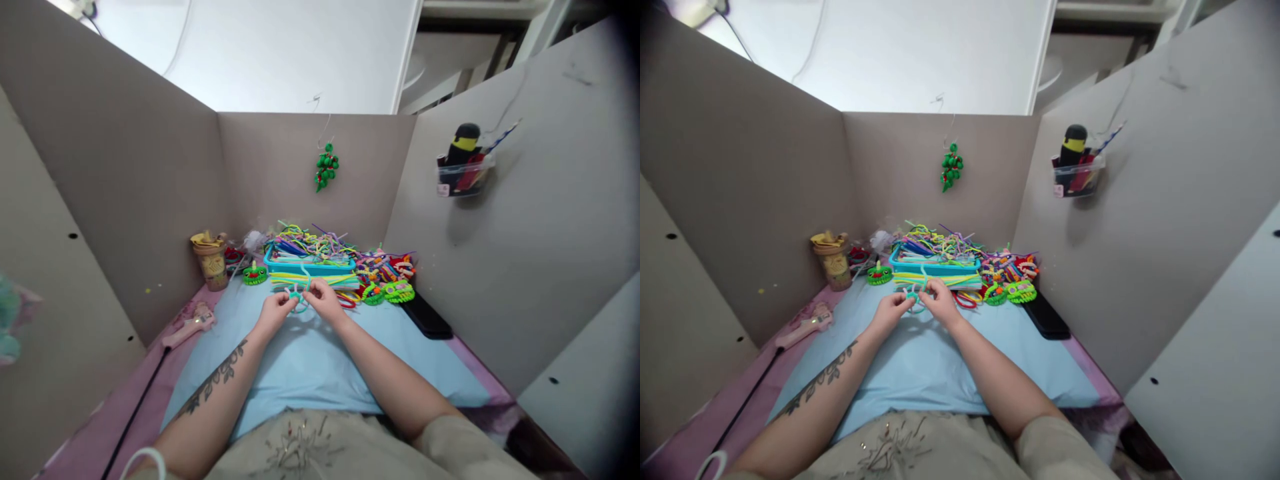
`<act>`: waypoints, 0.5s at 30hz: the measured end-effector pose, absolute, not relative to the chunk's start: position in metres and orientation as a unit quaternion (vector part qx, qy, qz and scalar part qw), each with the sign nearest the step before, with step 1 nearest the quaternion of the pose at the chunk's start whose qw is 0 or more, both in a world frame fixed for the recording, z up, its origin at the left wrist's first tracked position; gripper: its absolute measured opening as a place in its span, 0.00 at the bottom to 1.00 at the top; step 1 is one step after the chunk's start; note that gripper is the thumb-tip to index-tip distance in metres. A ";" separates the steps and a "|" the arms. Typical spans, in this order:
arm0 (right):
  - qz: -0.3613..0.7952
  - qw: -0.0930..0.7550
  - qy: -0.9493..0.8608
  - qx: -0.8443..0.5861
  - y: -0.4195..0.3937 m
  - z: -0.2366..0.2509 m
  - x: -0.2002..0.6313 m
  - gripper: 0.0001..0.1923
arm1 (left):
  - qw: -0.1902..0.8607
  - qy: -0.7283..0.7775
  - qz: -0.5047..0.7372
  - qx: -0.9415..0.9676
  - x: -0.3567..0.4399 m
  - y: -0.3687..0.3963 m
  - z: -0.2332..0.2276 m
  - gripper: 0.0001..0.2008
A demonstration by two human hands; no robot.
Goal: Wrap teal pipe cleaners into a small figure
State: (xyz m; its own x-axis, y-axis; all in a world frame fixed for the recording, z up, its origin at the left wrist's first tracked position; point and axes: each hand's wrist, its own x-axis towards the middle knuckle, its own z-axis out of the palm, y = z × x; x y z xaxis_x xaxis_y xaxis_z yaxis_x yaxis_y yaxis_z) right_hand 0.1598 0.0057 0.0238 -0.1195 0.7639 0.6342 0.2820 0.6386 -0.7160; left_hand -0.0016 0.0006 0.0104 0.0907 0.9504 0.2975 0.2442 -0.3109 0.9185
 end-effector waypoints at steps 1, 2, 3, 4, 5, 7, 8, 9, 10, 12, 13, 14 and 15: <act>0.222 0.547 -0.724 -0.357 0.006 0.024 0.160 0.02 | 0.364 0.462 0.492 0.642 -0.002 0.001 0.010 0.18; 0.224 0.542 -0.730 -0.350 0.007 0.023 0.161 0.01 | 0.367 0.460 0.492 0.642 -0.002 0.001 0.009 0.18; 0.226 0.539 -0.734 -0.347 0.007 0.023 0.161 0.01 | 0.368 0.457 0.492 0.644 -0.003 0.002 0.009 0.18; 0.228 0.538 -0.734 -0.347 0.008 0.022 0.162 0.01 | 0.369 0.454 0.490 0.647 -0.003 0.002 0.008 0.17; 0.230 0.539 -0.731 -0.350 0.009 0.022 0.162 0.02 | 0.370 0.449 0.486 0.652 -0.004 0.003 0.007 0.17; 0.239 0.540 -0.724 -0.357 0.012 0.020 0.163 0.03 | 0.378 0.438 0.477 0.661 -0.005 0.004 0.006 0.16; 0.246 0.539 -0.721 -0.359 0.014 0.019 0.164 0.03 | 0.385 0.432 0.473 0.665 -0.005 0.004 0.005 0.16; 0.254 0.537 -0.720 -0.360 0.016 0.017 0.165 0.03 | 0.393 0.426 0.469 0.666 -0.005 0.005 0.004 0.16; 0.263 0.533 -0.719 -0.360 0.017 0.016 0.166 0.04 | 0.400 0.421 0.466 0.667 -0.006 0.005 0.004 0.16; 0.280 0.521 -0.720 -0.362 0.020 0.014 0.167 0.05 | 0.412 0.413 0.460 0.670 -0.006 0.005 0.003 0.17; 0.286 0.514 -0.722 -0.363 0.021 0.013 0.168 0.05 | 0.415 0.411 0.456 0.671 -0.006 0.005 0.002 0.17; 0.292 0.507 -0.725 -0.364 0.022 0.013 0.169 0.06 | 0.416 0.409 0.453 0.674 -0.006 0.005 0.002 0.17; 0.295 0.501 -0.727 -0.365 0.022 0.012 0.169 0.07 | 0.416 0.409 0.450 0.676 -0.006 0.005 0.002 0.17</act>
